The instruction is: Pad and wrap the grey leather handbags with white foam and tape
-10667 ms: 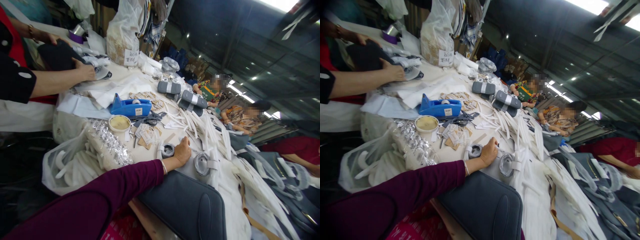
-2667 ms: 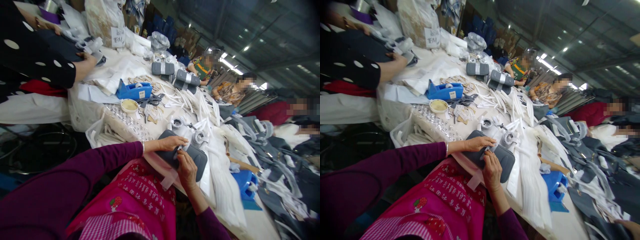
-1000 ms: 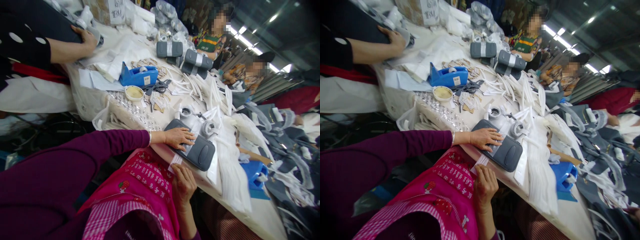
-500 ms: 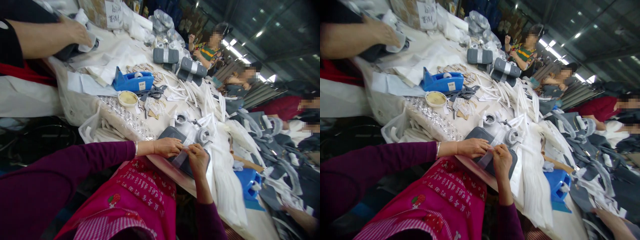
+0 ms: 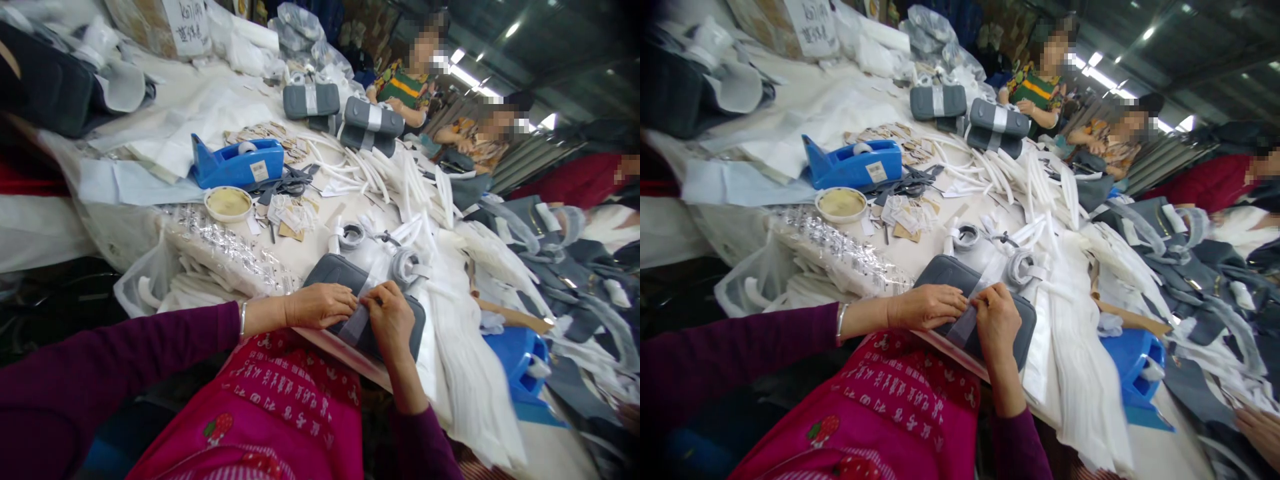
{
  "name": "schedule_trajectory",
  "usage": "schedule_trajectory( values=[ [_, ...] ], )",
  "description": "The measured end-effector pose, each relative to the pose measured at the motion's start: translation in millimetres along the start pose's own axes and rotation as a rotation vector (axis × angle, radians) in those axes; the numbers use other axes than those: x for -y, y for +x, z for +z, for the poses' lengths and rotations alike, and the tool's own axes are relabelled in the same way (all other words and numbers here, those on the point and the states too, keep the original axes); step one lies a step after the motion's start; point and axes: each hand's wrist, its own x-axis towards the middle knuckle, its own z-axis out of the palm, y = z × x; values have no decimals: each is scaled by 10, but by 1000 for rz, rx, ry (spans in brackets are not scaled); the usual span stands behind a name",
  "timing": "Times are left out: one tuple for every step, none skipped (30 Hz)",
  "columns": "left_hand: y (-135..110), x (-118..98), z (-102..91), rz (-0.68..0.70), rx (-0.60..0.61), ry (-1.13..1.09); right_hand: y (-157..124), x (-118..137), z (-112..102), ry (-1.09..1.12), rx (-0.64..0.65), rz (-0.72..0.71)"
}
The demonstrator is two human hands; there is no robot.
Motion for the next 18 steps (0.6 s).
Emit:
schedule_trajectory(
  values=[
    [6, -6, -9, -6, 21, 18, 5, 3, 1, -8, 4, 0],
    [14, -15, -20, -13, 41, 37, 10, 7, -1, -18, 14, 2],
    [21, -26, -30, -17, 61, 58, 16, 10, -5, -29, 28, 6],
    [29, -39, -41, -19, 80, 80, 24, 12, -10, -41, 42, 9],
    [35, -53, -49, -16, 96, 105, 33, 11, -17, -53, 56, 12],
    [39, -68, -55, -11, 112, 133, 43, 6, -25, -61, 67, 10],
    [41, -83, -58, -9, 126, 164, 55, -2, -32, -65, 74, 6],
    [40, -96, -56, -14, 137, 198, 68, -12, -37, -68, 78, 1],
    [38, -106, -51, -25, 139, 232, 83, -22, -39, -71, 78, -2],
    [34, -111, -43, -36, 133, 259, 100, -30, -38, -75, 82, -3],
    [29, -112, -32, -37, 125, 278, 118, -33, -32, -82, 87, 0],
    [25, -108, -20, -26, 119, 288, 138, -30, -24, -89, 92, 4],
    [21, -99, -8, -6, 120, 291, 156, -20, -16, -94, 95, 7],
    [19, -88, 3, 18, 127, 289, 172, -5, -13, -92, 89, 7],
    [17, -76, 12, 37, 139, 284, 184, 7, -21, -78, 71, 5],
    [17, -64, 19, 45, 148, 280, 189, 8, -45, -47, 39, 1],
    [17, -56, 22, 43, 151, 276, 185, -14, -92, 2, -8, -2],
    [20, -53, 22, 38, 151, 272, 172, -70, -167, 71, -64, -1]
  ],
)
